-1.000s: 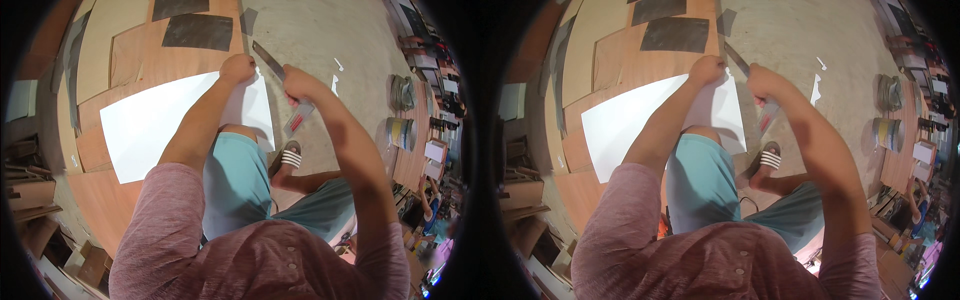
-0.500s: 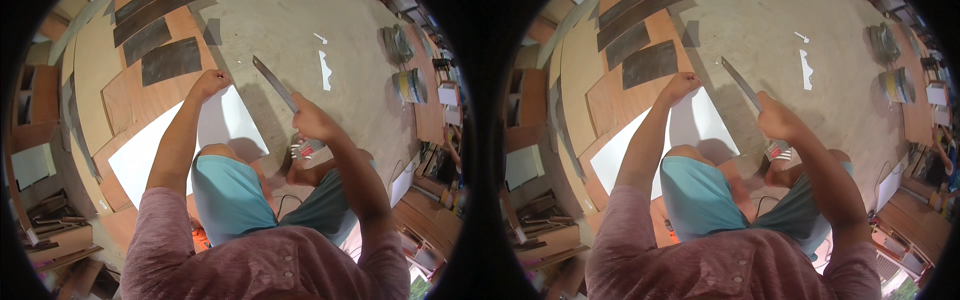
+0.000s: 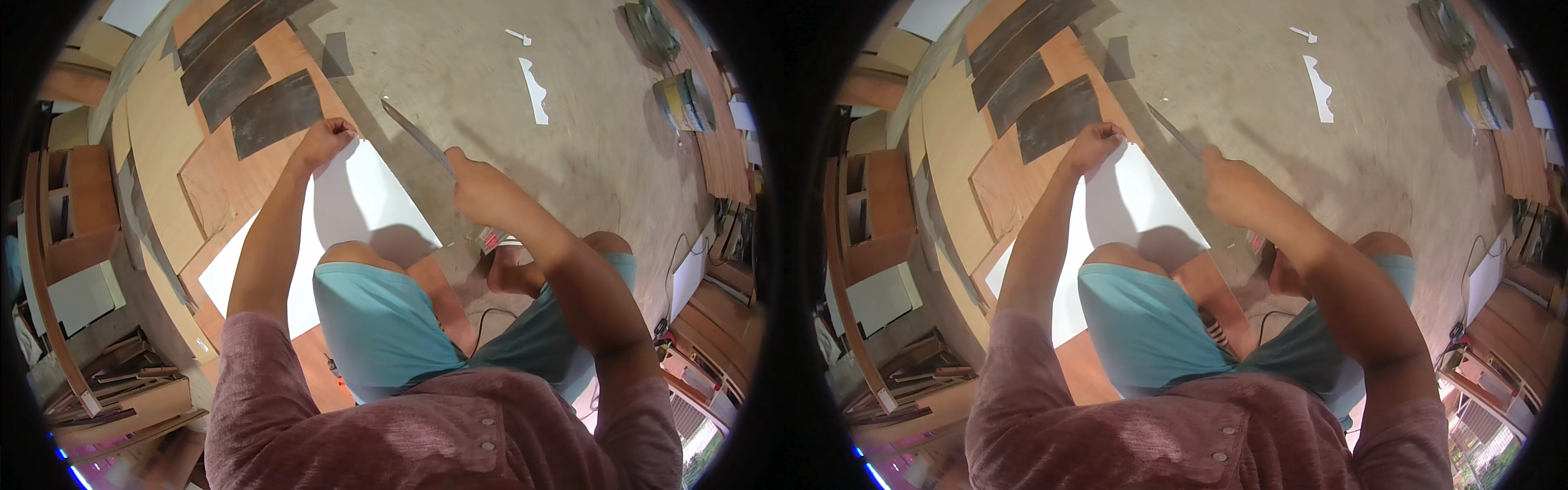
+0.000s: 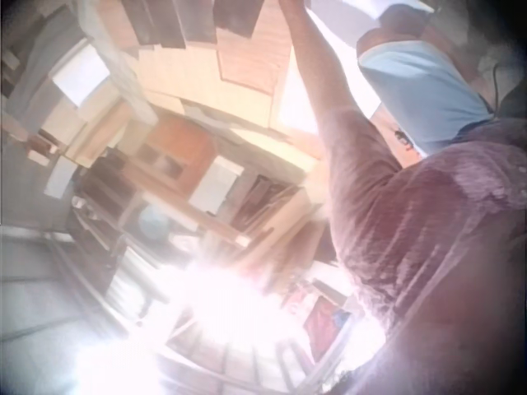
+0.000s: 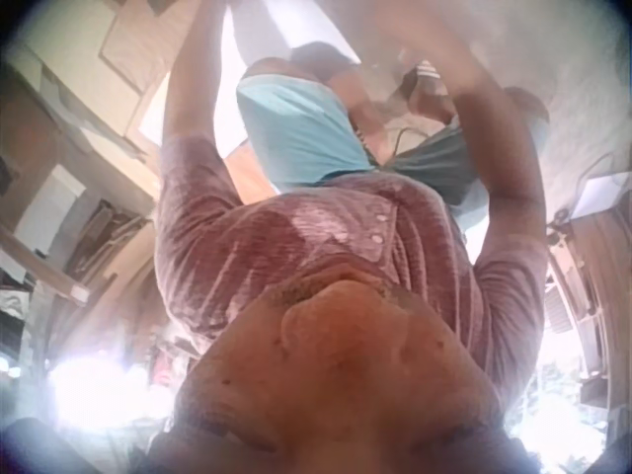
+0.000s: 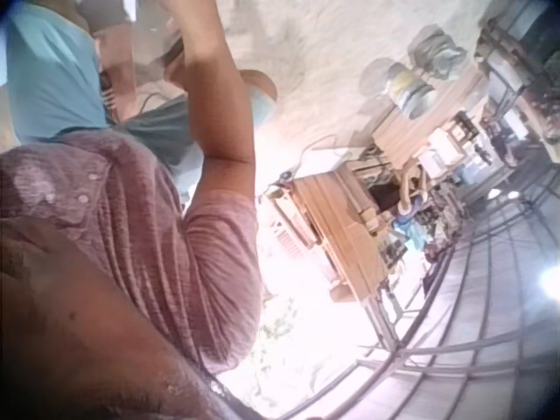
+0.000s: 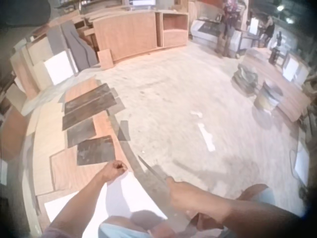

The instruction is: The person places a white board on a wooden surface, aligns it, and uses a utility knife to trim the edges. The person repeatedly cuts along the sides of the board to remove excess material.

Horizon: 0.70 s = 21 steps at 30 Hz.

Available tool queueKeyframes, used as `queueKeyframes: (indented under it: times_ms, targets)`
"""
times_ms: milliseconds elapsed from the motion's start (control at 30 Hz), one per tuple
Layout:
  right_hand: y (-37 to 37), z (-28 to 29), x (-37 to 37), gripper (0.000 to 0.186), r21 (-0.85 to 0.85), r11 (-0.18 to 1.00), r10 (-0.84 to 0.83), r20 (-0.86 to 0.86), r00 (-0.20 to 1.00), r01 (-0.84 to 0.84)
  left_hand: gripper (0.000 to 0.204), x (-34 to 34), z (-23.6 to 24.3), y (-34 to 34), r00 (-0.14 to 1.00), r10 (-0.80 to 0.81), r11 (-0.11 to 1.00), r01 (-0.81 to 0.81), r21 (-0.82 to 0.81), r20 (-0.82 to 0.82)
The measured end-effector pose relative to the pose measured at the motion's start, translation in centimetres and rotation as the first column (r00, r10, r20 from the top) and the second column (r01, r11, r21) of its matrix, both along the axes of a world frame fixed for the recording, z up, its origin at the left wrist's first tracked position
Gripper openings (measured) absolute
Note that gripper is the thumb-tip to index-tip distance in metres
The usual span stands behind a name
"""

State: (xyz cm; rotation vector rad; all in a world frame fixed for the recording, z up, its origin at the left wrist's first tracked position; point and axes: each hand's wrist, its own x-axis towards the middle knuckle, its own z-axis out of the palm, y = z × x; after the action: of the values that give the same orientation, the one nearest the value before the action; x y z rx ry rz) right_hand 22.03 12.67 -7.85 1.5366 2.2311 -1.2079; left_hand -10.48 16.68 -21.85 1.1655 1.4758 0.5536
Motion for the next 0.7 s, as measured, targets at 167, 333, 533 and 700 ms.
queueKeyframes:
  times_ms: [167, 333, 533, 700]
  targets:
    - [1.8, 1.4, -5.6, 0.043, -0.275, 0.961, -0.029, 0.005, 1.000, 0.030, 0.019, 1.2, -0.4, -2.3, 0.983, 0.176, 0.973, -0.165, 0.163, -0.060]
    - [3.2, 1.8, -10.6, 0.035, -0.353, 0.934, 0.021, 0.187, 0.982, 0.047, 0.017, 1.2, -0.3, -1.8, 0.988, 0.154, 0.973, -0.158, 0.166, 0.031]
    - [4.2, 1.5, -12.3, 0.016, -0.343, 0.932, 0.197, 0.199, 0.960, -0.121, 0.017, 1.3, 0.1, -1.8, 0.991, 0.128, 0.972, -0.117, 0.201, -0.042]
    - [3.6, 4.3, -14.0, 0.020, -0.354, 0.931, 0.180, 0.233, 0.956, -0.089, 0.022, 0.6, -0.9, -1.9, 0.989, 0.145, 0.966, -0.135, 0.223, -0.030]
